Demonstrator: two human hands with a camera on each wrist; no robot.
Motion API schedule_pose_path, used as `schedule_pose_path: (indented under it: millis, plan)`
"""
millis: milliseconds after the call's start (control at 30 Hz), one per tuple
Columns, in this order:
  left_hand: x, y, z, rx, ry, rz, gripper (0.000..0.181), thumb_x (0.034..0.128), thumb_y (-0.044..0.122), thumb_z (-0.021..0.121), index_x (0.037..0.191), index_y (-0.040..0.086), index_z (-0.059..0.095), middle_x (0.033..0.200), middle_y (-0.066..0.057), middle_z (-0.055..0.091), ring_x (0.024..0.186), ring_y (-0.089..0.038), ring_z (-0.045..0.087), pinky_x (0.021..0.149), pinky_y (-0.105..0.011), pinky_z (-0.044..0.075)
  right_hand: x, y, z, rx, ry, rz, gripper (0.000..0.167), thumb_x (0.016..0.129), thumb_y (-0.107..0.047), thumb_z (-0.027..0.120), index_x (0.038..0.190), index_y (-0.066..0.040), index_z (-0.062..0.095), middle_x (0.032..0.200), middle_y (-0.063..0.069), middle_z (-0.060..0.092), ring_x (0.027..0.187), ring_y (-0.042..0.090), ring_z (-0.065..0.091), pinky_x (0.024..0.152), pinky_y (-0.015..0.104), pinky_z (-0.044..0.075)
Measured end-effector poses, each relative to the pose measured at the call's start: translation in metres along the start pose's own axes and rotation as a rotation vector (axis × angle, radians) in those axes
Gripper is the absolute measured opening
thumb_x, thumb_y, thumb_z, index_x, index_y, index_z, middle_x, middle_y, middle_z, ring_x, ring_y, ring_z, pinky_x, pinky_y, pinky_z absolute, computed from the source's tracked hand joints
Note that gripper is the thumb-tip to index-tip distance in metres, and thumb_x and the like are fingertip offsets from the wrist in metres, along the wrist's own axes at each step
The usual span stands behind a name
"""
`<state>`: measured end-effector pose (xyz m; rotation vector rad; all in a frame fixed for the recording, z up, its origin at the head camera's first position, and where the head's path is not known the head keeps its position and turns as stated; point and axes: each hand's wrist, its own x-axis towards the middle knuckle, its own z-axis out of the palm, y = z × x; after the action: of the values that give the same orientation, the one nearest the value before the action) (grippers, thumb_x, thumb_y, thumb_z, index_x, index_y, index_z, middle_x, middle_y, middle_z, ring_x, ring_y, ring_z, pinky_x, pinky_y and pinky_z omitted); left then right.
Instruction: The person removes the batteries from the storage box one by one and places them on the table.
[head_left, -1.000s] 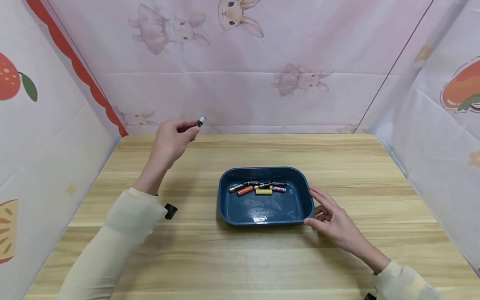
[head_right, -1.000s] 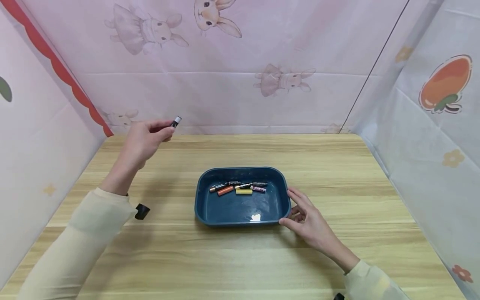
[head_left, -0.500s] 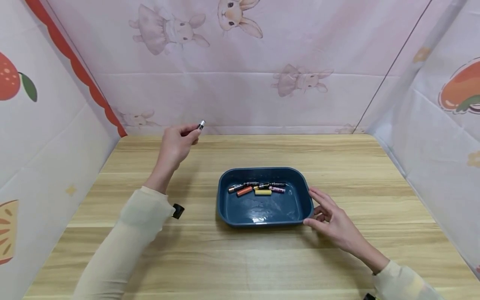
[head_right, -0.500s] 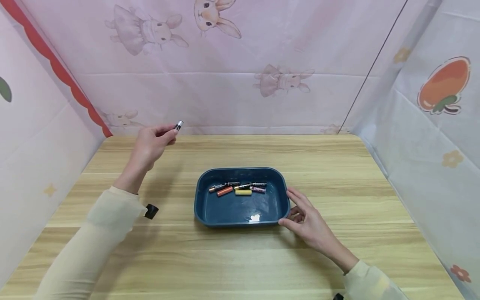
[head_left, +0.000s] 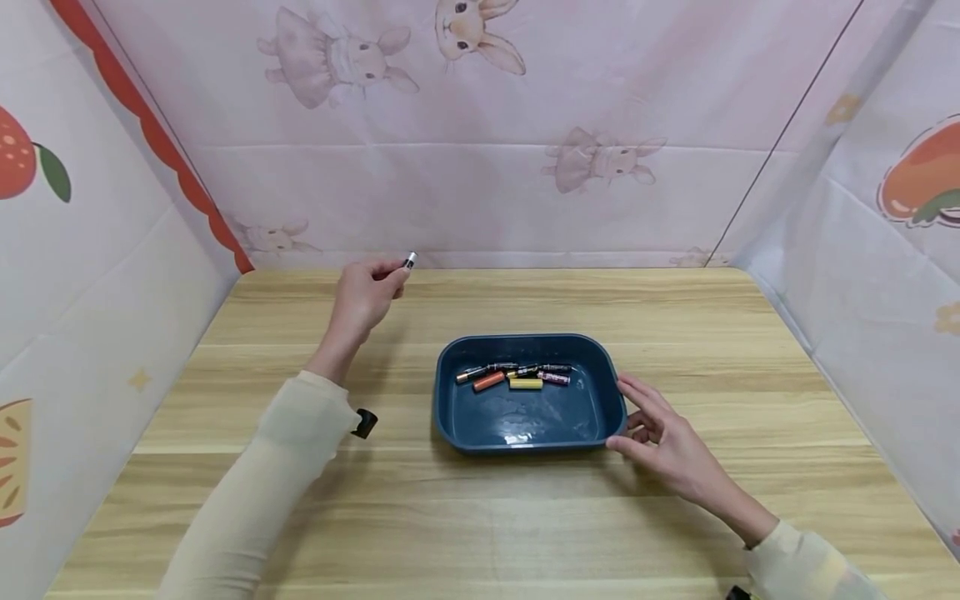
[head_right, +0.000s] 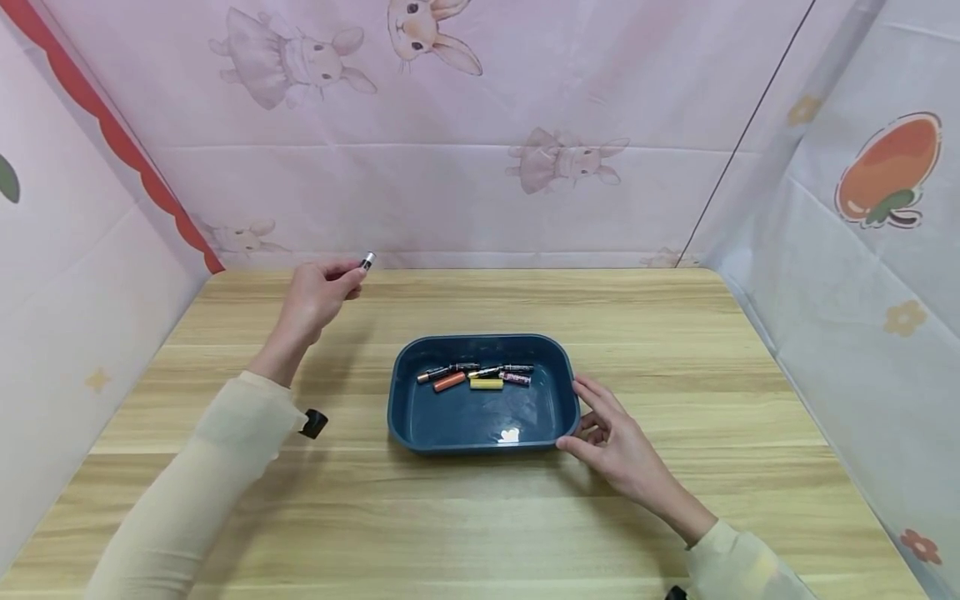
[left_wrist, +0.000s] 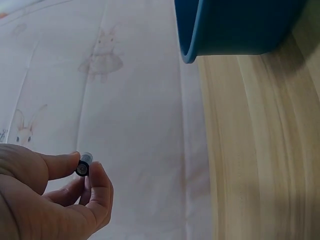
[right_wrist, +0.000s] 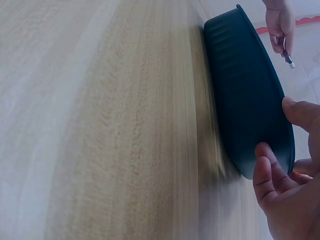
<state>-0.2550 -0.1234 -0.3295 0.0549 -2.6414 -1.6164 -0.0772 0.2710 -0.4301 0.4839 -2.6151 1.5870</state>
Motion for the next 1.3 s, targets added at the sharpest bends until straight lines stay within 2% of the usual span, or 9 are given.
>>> schedule_pose_path:
  millis: [133, 500, 767, 867, 967, 1100, 1133, 1200, 1300]
  plan:
    - [0.005, -0.004, 0.008, -0.006, -0.013, -0.025, 0.031, 0.1052, 0.020, 0.063, 0.128, 0.001, 0.071, 0.113, -0.016, 0.068, 0.092, -0.018, 0.064, 0.075, -0.022, 0.052, 0.001, 0.000, -0.001, 0.000, 0.002, -0.002, 0.074, 0.090, 0.000, 0.079, 0.153, 0.008, 0.040, 0.157, 0.024, 0.037, 0.091, 0.010, 0.067, 0.071, 0.022, 0.055]
    - [0.026, -0.028, 0.044, 0.035, 0.000, -0.083, 0.030, 0.1036, 0.019, 0.064, 0.125, 0.000, 0.073, 0.112, -0.021, 0.073, 0.094, -0.027, 0.069, 0.066, -0.022, 0.047, 0.002, -0.001, -0.002, -0.003, -0.001, 0.008, 0.074, 0.090, -0.001, 0.079, 0.153, 0.008, 0.041, 0.158, 0.023, 0.037, 0.091, 0.010, 0.067, 0.072, 0.023, 0.055]
    - [0.039, -0.042, 0.056, 0.109, -0.019, -0.135, 0.029, 0.1025, 0.019, 0.064, 0.121, -0.001, 0.075, 0.112, -0.021, 0.074, 0.081, -0.018, 0.060, 0.065, -0.023, 0.042, 0.004, -0.001, -0.002, -0.008, 0.001, 0.013, 0.074, 0.090, -0.001, 0.079, 0.153, 0.008, 0.041, 0.158, 0.023, 0.037, 0.091, 0.011, 0.067, 0.072, 0.023, 0.055]
    - [0.043, -0.047, 0.060, 0.147, -0.023, -0.122, 0.028, 0.1007, 0.017, 0.065, 0.118, -0.003, 0.075, 0.113, -0.020, 0.074, 0.089, -0.022, 0.063, 0.072, -0.026, 0.047, 0.003, 0.000, -0.003, -0.004, 0.003, 0.002, 0.074, 0.090, 0.000, 0.079, 0.153, 0.009, 0.041, 0.157, 0.024, 0.037, 0.091, 0.011, 0.067, 0.071, 0.023, 0.055]
    - [0.044, -0.051, 0.063, 0.180, -0.014, -0.113, 0.026, 0.0982, 0.014, 0.067, 0.115, -0.003, 0.076, 0.117, -0.020, 0.073, 0.104, -0.029, 0.066, 0.086, -0.035, 0.053, 0.003, -0.001, -0.002, -0.004, 0.001, -0.002, 0.074, 0.090, 0.001, 0.079, 0.152, 0.009, 0.040, 0.157, 0.025, 0.037, 0.090, 0.010, 0.067, 0.072, 0.023, 0.055]
    - [0.045, -0.055, 0.066, 0.211, -0.004, -0.127, 0.024, 0.0974, 0.016, 0.069, 0.109, -0.003, 0.078, 0.119, -0.021, 0.072, 0.116, -0.035, 0.064, 0.102, -0.046, 0.050, 0.002, -0.001, -0.002, -0.004, -0.005, 0.003, 0.074, 0.090, 0.000, 0.079, 0.152, 0.009, 0.040, 0.157, 0.025, 0.037, 0.090, 0.010, 0.067, 0.072, 0.023, 0.055]
    - [0.045, -0.055, 0.067, 0.213, -0.002, -0.131, 0.024, 0.0976, 0.017, 0.070, 0.106, -0.003, 0.078, 0.116, -0.020, 0.073, 0.113, -0.034, 0.065, 0.101, -0.047, 0.050, 0.002, -0.002, -0.002, -0.003, -0.006, 0.005, 0.074, 0.090, -0.001, 0.079, 0.152, 0.009, 0.040, 0.157, 0.025, 0.037, 0.091, 0.010, 0.067, 0.072, 0.023, 0.055]
    - [0.047, -0.057, 0.070, 0.226, 0.008, -0.144, 0.026, 0.0978, 0.020, 0.071, 0.086, -0.002, 0.078, 0.091, -0.017, 0.076, 0.092, -0.030, 0.068, 0.090, -0.043, 0.054, 0.001, -0.001, -0.002, -0.003, -0.006, 0.007, 0.074, 0.090, -0.001, 0.079, 0.153, 0.009, 0.040, 0.158, 0.024, 0.036, 0.091, 0.010, 0.067, 0.072, 0.024, 0.055]
    - [0.049, -0.060, 0.075, 0.238, 0.024, -0.155, 0.037, 0.0966, 0.022, 0.074, 0.066, 0.002, 0.068, 0.060, -0.007, 0.063, 0.063, -0.021, 0.057, 0.069, -0.037, 0.051, 0.001, -0.001, -0.001, -0.003, -0.007, 0.010, 0.075, 0.090, -0.001, 0.079, 0.153, 0.009, 0.040, 0.158, 0.024, 0.036, 0.091, 0.010, 0.067, 0.072, 0.024, 0.055]
